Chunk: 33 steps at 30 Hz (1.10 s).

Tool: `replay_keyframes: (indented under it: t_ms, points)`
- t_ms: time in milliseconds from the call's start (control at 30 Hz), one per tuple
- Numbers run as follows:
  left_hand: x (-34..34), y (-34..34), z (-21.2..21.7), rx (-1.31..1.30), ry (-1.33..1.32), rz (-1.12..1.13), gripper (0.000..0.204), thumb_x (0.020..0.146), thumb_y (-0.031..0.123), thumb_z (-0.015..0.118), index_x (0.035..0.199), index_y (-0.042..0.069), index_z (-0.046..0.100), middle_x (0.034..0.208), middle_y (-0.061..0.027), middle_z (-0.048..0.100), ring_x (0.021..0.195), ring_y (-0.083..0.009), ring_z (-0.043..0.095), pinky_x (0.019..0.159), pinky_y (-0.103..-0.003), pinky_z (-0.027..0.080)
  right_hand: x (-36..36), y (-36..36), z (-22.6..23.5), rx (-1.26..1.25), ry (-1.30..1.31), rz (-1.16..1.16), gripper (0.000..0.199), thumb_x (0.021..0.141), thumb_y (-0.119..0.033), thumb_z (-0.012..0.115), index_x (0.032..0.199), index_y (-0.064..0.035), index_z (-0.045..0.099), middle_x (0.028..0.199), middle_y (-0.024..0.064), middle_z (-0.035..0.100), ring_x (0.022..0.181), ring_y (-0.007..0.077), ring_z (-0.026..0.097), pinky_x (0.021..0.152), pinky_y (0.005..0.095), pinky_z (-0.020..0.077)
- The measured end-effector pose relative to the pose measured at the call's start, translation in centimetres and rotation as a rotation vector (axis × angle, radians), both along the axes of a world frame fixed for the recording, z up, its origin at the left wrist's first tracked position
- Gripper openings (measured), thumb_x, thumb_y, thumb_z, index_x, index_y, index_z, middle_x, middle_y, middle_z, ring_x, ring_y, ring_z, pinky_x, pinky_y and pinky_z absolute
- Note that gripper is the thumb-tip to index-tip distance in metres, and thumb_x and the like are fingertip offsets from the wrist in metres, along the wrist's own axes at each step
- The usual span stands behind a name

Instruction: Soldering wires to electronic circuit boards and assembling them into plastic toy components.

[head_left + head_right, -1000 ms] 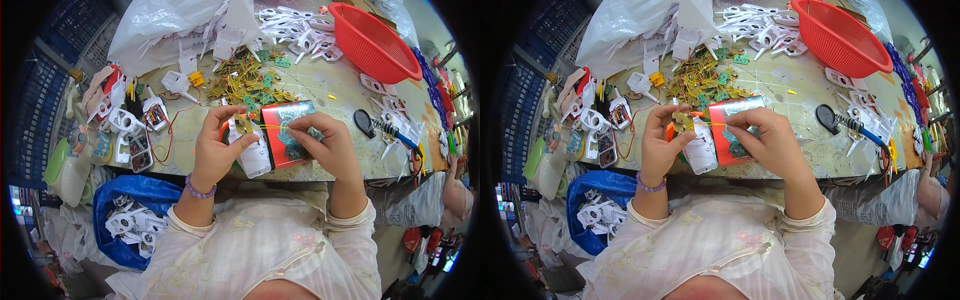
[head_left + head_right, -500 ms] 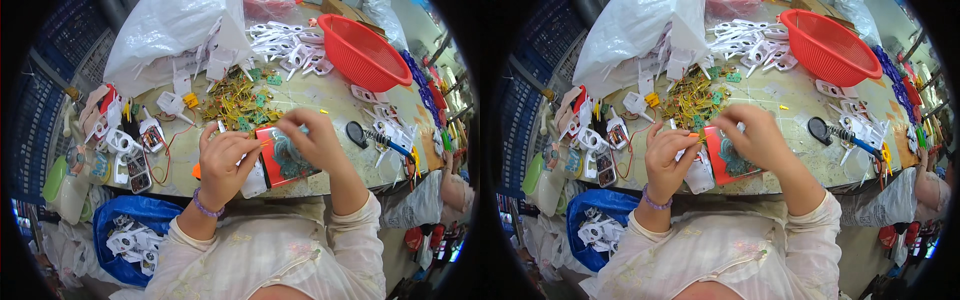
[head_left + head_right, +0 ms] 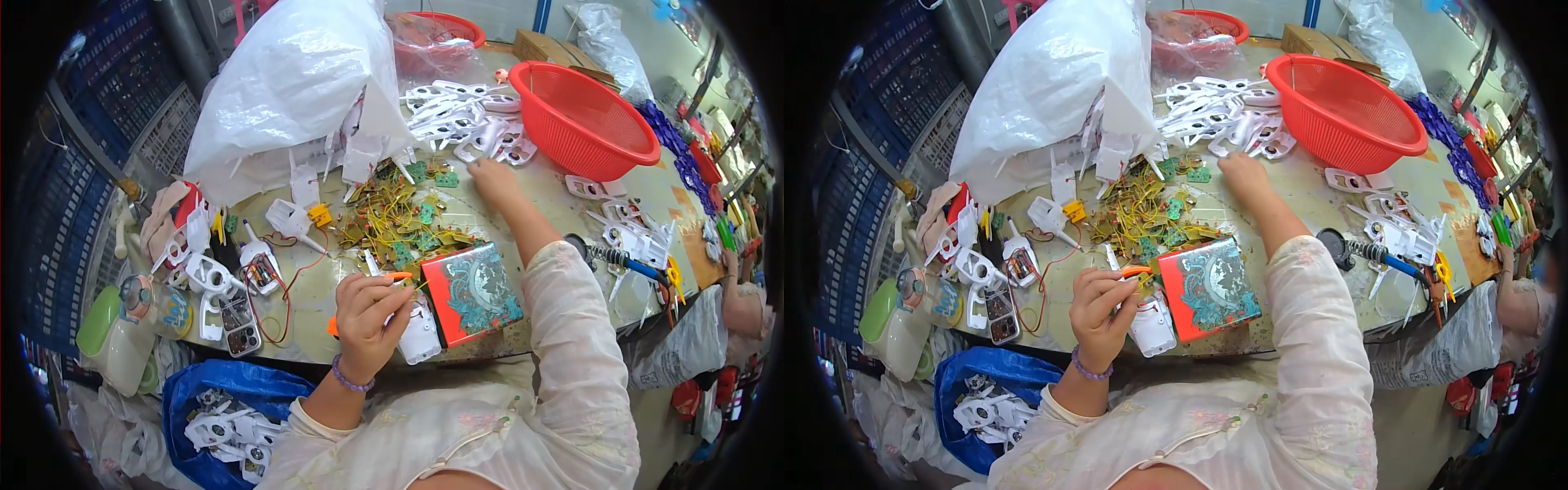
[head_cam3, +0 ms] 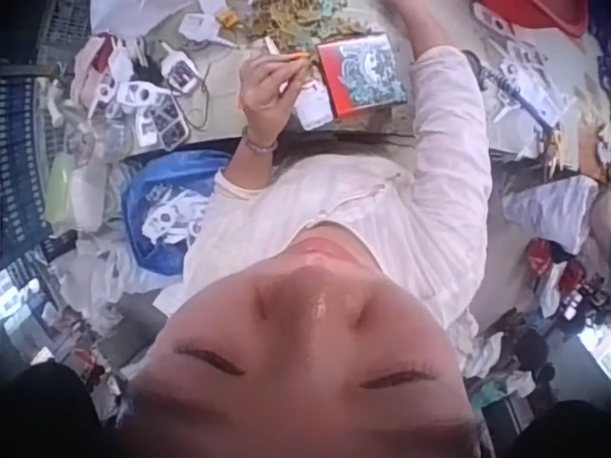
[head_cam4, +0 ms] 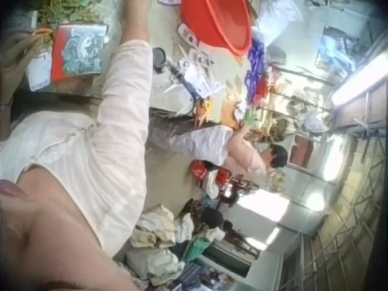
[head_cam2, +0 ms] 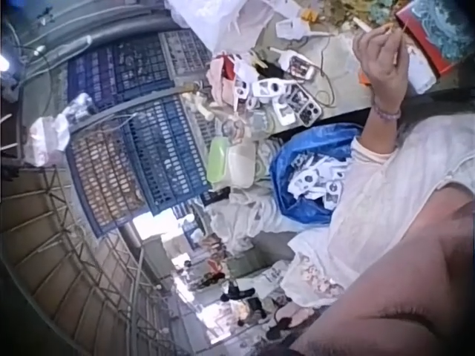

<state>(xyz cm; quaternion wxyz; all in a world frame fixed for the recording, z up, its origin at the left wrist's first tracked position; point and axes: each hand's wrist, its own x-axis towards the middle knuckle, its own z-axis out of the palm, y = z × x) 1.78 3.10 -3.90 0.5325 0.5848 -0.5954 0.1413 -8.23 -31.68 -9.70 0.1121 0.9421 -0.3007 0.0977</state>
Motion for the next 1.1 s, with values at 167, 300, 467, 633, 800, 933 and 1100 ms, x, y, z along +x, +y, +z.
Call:
replay_keyframes:
  t_ms: [167,300,467,633,800,933,1100]
  points:
    - [0.1,-0.3,-0.1,0.007,0.147,-0.064,0.019,0.068,0.0,0.073,0.086,0.007,0.068,0.081,-0.0043,0.064,0.082,-0.023,0.061,0.079,-0.038,0.044,-3.0,0.7,3.0,-0.076,-0.953,0.058,0.013,0.087,-0.004,0.054,0.099,-0.006,0.058,0.096,0.0114,0.062,0.083,0.0254,0.061,0.071,0.0361,0.0504]
    - [0.0,0.3,0.4,0.021,0.193,-0.072,0.018,0.069,-0.002,0.072,0.086,0.005,0.068,0.081,-0.0064,0.064,0.08,-0.0238,0.06,0.075,-0.036,0.044,-5.5,7.3,9.0,0.742,-1.738,0.194,0.013,0.094,-0.009,0.052,0.103,0.0,0.056,0.095,0.0071,0.062,0.085,0.0154,0.062,0.075,0.0275,0.0506]
    - [-0.4,0.5,0.3,0.085,0.428,-0.122,0.02,0.074,-0.006,0.069,0.093,0.001,0.068,0.085,-0.0068,0.064,0.081,-0.0218,0.06,0.073,-0.031,0.047,-9.2,11.2,10.4,1.532,-1.559,0.179,0.026,0.091,-0.007,0.05,0.115,0.0024,0.053,0.101,0.0135,0.064,0.088,0.0195,0.063,0.08,0.0318,0.0508]
    - [-1.8,0.3,0.7,0.126,0.427,-0.208,0.016,0.07,-0.003,0.07,0.085,0.004,0.069,0.082,-0.0042,0.065,0.08,-0.019,0.06,0.08,-0.032,0.044,-8.2,13.5,9.3,1.679,-1.103,0.05,0.033,0.09,-0.011,0.047,0.119,0.0029,0.051,0.092,0.0076,0.064,0.084,0.0141,0.06,0.077,0.0282,0.0477]
    - [-2.4,0.0,1.8,0.157,0.157,-0.165,0.012,0.072,0.001,0.071,0.084,0.005,0.069,0.08,-0.0029,0.064,0.079,-0.0164,0.06,0.086,-0.036,0.04,-6.3,14.6,7.6,1.382,-0.795,-0.08,0.039,0.085,-0.014,0.047,0.122,-0.0041,0.057,0.097,0.0047,0.063,0.095,0.0133,0.055,0.089,0.0272,0.0383]
    - [-2.6,-0.2,1.8,0.168,0.101,-0.112,0.014,0.071,0.005,0.074,0.084,0.009,0.07,0.078,-0.0009,0.064,0.077,-0.0164,0.06,0.087,-0.037,0.038,-5.5,14.9,7.4,1.213,-0.738,0.072,0.044,0.085,-0.008,0.042,0.126,-0.0009,0.053,0.115,0.0123,0.06,0.105,0.0177,0.055,0.095,0.0278,0.0383]
    - [-2.5,-0.4,1.7,0.157,0.134,-0.075,0.013,0.072,0.004,0.073,0.084,0.006,0.07,0.077,-0.0033,0.064,0.076,-0.0182,0.06,0.085,-0.037,0.04,-3.9,14.3,10.1,1.083,-0.531,0.162,0.042,0.085,-0.005,0.041,0.125,0.0029,0.052,0.109,0.0123,0.062,0.098,0.0177,0.057,0.086,0.0283,0.0444]
